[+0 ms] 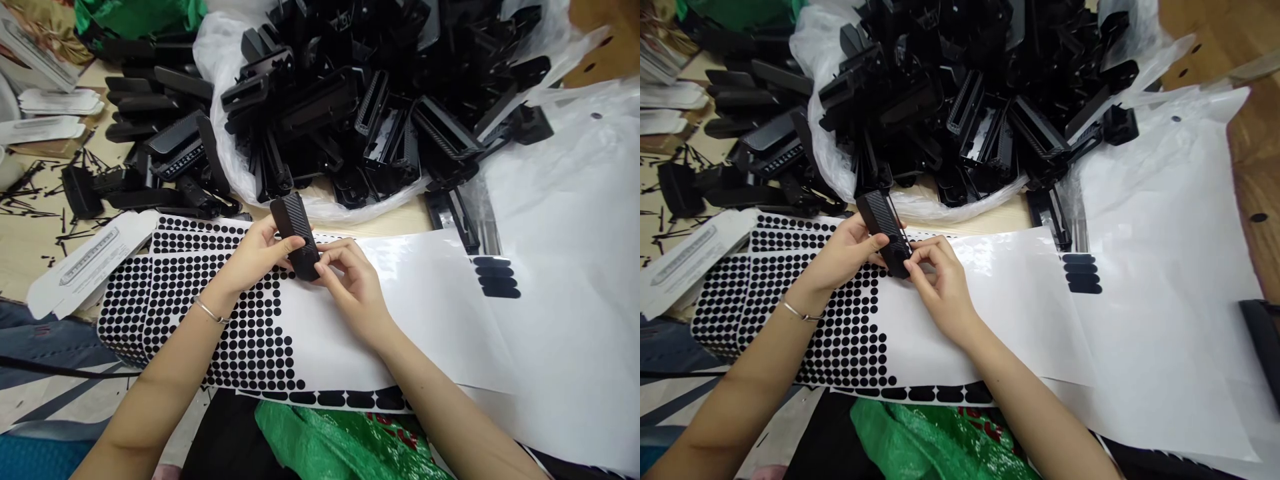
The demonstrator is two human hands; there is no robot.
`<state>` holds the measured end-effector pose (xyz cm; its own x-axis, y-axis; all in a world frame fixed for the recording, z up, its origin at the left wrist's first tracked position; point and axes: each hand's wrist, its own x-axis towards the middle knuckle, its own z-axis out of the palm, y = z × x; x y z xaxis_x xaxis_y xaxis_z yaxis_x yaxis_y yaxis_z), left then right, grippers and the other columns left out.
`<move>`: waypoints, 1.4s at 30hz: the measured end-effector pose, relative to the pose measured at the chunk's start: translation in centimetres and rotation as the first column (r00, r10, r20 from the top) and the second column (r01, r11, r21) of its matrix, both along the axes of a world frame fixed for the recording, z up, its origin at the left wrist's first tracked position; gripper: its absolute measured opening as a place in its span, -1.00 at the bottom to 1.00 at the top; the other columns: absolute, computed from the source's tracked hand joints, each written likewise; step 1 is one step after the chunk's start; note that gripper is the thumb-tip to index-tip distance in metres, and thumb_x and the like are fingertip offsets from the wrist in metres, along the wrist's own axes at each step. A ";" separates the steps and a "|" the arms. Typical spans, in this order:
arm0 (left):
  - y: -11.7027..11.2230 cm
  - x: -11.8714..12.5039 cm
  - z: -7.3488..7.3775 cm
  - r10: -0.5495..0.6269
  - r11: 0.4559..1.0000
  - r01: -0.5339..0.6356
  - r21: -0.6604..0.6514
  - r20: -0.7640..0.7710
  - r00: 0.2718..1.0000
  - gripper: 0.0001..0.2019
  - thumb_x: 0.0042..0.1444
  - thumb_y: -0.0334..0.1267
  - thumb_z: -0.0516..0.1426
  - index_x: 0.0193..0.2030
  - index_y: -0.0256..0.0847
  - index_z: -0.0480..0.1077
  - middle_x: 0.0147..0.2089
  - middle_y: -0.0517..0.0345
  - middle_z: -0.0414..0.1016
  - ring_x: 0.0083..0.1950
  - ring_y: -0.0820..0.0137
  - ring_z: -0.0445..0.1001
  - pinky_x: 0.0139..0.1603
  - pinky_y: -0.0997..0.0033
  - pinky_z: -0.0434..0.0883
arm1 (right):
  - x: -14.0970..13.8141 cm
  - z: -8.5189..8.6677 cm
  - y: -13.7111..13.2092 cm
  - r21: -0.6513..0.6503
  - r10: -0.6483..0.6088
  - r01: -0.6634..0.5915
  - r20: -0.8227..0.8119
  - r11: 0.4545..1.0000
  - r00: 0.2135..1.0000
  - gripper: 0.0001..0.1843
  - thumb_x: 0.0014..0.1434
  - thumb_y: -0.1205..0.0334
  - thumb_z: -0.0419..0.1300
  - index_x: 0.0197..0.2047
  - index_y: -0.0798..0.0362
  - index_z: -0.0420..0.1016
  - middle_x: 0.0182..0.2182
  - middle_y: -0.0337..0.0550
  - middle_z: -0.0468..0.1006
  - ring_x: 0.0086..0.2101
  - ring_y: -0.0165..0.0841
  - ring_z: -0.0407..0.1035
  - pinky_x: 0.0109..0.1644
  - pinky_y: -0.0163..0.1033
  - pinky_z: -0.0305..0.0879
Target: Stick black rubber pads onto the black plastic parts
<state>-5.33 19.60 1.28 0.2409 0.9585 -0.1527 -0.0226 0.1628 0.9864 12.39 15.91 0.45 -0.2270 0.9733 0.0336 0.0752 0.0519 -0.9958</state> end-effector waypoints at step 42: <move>-25.5 -1.9 0.2 -0.015 0.950 0.086 0.299 -0.233 0.972 -0.64 0.19 -0.06 0.15 0.11 -0.04 0.32 0.26 -0.02 0.22 0.28 0.15 0.31 0.30 0.03 0.31 | 4.7 5.3 -24.4 -0.311 -0.036 -0.029 -0.202 0.950 0.979 -0.27 0.08 0.23 0.36 0.30 -0.19 0.27 0.25 -0.14 0.36 0.06 -0.18 0.41 -0.23 -0.20 0.64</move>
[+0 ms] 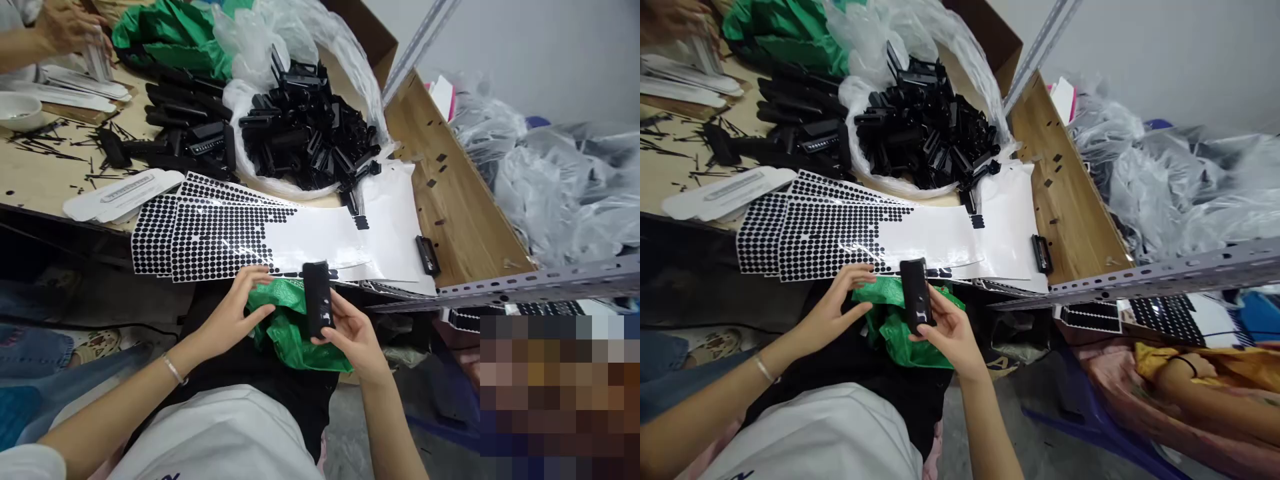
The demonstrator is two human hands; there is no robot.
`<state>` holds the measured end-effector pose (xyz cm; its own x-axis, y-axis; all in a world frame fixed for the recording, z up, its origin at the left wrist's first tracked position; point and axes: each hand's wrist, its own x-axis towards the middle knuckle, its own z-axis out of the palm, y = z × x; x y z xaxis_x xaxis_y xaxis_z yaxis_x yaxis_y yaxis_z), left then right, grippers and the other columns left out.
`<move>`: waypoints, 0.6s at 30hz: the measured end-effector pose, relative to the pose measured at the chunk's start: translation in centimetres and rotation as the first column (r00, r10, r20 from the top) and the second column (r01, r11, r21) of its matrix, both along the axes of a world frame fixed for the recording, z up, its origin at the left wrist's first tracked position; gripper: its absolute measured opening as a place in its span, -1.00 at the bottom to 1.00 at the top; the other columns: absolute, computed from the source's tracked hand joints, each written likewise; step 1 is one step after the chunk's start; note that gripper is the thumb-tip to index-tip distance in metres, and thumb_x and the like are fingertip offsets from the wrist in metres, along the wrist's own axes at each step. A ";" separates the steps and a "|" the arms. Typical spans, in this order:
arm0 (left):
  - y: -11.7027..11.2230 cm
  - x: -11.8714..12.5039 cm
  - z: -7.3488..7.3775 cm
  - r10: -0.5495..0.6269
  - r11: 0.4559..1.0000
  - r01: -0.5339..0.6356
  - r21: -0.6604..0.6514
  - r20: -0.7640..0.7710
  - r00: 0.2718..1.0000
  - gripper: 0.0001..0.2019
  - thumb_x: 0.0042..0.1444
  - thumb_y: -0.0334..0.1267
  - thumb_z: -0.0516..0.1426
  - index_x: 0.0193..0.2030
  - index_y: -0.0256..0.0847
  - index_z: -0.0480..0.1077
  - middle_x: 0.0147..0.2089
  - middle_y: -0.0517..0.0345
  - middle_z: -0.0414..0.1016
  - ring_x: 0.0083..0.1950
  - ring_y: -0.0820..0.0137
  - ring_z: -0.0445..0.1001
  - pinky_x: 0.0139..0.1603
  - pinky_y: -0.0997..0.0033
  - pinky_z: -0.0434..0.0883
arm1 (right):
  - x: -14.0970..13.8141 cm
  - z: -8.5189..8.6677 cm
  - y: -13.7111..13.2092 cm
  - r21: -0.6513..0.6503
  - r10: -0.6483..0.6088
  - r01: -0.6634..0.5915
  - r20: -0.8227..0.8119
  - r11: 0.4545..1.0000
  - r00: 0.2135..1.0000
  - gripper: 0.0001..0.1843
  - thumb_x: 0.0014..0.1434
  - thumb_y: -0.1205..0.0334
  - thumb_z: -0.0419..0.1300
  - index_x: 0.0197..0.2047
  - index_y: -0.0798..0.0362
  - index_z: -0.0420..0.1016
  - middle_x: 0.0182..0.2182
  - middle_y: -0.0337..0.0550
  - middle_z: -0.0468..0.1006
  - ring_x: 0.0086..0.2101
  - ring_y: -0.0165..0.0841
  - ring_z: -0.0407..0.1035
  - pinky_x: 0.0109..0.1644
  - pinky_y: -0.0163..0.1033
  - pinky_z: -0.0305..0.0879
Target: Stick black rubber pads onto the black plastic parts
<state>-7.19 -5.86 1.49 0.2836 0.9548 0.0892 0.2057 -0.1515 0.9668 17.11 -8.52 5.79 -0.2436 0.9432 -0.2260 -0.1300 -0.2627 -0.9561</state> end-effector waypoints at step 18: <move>-1.3 1.3 -12.4 -0.048 0.915 -0.073 -0.396 -0.287 0.957 -0.75 0.11 -0.13 0.06 -0.25 -0.26 0.43 -0.14 -0.19 0.57 -0.06 0.02 0.53 0.02 0.09 0.40 | -3.8 -6.4 -5.7 -0.190 -0.166 0.153 -0.056 0.970 0.984 -0.29 0.08 0.15 0.34 0.29 -0.18 0.29 0.23 -0.16 0.39 0.09 -0.16 0.37 -0.20 -0.11 0.61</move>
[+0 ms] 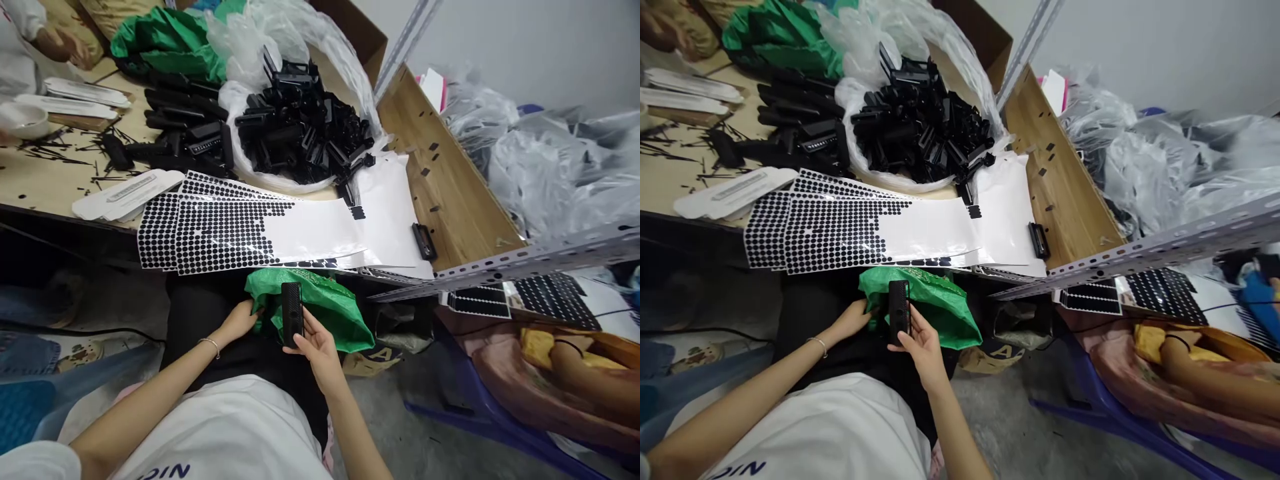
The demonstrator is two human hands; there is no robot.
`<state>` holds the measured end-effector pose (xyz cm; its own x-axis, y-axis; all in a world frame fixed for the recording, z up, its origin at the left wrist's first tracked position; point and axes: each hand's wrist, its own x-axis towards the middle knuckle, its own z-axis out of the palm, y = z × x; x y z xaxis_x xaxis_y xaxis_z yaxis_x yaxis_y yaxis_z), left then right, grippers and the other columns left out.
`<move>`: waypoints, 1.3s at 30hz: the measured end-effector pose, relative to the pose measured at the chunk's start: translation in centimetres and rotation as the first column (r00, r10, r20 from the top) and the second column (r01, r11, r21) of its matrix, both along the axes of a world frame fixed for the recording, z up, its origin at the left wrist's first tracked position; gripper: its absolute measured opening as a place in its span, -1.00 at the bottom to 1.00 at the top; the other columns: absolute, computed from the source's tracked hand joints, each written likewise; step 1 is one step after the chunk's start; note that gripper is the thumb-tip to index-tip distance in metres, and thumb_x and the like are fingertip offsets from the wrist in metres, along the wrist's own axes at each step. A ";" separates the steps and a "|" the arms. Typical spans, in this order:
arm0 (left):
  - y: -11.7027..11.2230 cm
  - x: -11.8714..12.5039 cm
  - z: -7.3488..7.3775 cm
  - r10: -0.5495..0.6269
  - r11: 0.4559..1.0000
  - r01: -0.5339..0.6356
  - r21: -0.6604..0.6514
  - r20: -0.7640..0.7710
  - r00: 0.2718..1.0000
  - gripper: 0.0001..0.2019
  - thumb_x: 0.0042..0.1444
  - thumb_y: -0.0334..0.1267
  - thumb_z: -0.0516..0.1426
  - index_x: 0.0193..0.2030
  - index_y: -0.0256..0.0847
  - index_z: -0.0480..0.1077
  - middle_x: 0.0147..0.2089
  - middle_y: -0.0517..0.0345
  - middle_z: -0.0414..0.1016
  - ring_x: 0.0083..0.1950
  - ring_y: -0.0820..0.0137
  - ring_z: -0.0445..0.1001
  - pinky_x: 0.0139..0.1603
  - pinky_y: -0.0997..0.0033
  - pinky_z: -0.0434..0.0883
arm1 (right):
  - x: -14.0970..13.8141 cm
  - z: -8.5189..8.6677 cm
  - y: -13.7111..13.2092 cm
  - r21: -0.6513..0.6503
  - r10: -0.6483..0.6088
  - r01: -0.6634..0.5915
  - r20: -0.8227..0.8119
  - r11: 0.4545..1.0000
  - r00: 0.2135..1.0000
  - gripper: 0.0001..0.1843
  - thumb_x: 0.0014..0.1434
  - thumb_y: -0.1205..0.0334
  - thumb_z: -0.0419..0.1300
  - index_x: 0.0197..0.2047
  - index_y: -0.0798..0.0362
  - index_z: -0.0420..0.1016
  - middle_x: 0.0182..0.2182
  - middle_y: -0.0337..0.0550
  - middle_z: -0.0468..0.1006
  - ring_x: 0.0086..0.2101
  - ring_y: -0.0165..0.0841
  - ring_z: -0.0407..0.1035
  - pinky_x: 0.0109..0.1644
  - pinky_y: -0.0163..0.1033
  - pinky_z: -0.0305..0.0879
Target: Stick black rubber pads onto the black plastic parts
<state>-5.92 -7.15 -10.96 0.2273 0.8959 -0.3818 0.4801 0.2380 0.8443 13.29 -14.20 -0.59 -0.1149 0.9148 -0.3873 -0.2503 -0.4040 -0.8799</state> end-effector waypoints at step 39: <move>1.6 -6.7 10.6 0.013 0.931 0.188 0.314 -0.541 0.841 -0.67 0.15 -0.08 0.04 0.03 -0.09 0.36 -0.06 0.03 0.52 -0.08 0.13 0.51 -0.36 0.32 0.40 | 7.4 8.7 1.1 -0.043 0.437 -0.700 0.808 0.713 0.395 -0.65 0.23 0.17 0.22 0.09 -0.10 0.54 -0.08 -0.16 0.67 -0.11 -0.26 0.56 -0.08 -0.28 0.41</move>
